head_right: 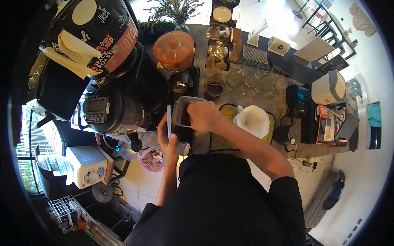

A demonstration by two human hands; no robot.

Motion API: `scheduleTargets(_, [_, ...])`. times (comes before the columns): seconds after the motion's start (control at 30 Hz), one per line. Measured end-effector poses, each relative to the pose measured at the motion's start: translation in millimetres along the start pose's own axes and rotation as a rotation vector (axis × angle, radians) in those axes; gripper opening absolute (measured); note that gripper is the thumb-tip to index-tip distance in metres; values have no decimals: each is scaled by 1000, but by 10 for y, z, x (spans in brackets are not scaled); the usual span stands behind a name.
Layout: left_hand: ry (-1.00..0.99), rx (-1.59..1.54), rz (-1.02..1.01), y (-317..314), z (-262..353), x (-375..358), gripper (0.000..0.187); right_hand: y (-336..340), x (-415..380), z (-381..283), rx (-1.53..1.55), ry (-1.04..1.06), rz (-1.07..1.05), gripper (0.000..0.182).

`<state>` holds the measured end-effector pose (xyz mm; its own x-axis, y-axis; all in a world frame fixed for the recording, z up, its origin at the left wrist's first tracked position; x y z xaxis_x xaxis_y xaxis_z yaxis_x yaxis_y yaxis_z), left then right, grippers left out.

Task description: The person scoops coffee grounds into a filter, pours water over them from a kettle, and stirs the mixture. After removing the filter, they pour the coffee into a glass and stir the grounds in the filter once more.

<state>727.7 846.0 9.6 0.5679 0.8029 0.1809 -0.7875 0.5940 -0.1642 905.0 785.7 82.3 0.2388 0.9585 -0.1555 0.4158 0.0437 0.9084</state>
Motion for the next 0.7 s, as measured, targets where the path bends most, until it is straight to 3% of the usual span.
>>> scheduleTargets(0.27, [-22,-8,31,38,-3,1,80,214,-97,121,191,-113,51,16])
scheduleTargets(0.7, [-12,1,5,5,3,-30,79,173,-212,396,507,-104,109,18])
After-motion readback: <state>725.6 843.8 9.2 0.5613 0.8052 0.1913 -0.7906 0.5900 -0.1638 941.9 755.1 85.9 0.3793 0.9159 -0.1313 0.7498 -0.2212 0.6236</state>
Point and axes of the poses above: each hand's wrist, its own x-axis towards the middle knuckle, its own y-axis out of the back of the hand, z = x × y, the point moved 2 cm from there along x, towards the middle knuckle, and after that the axes turned 3 degrees about x, right-handed, at the moved point
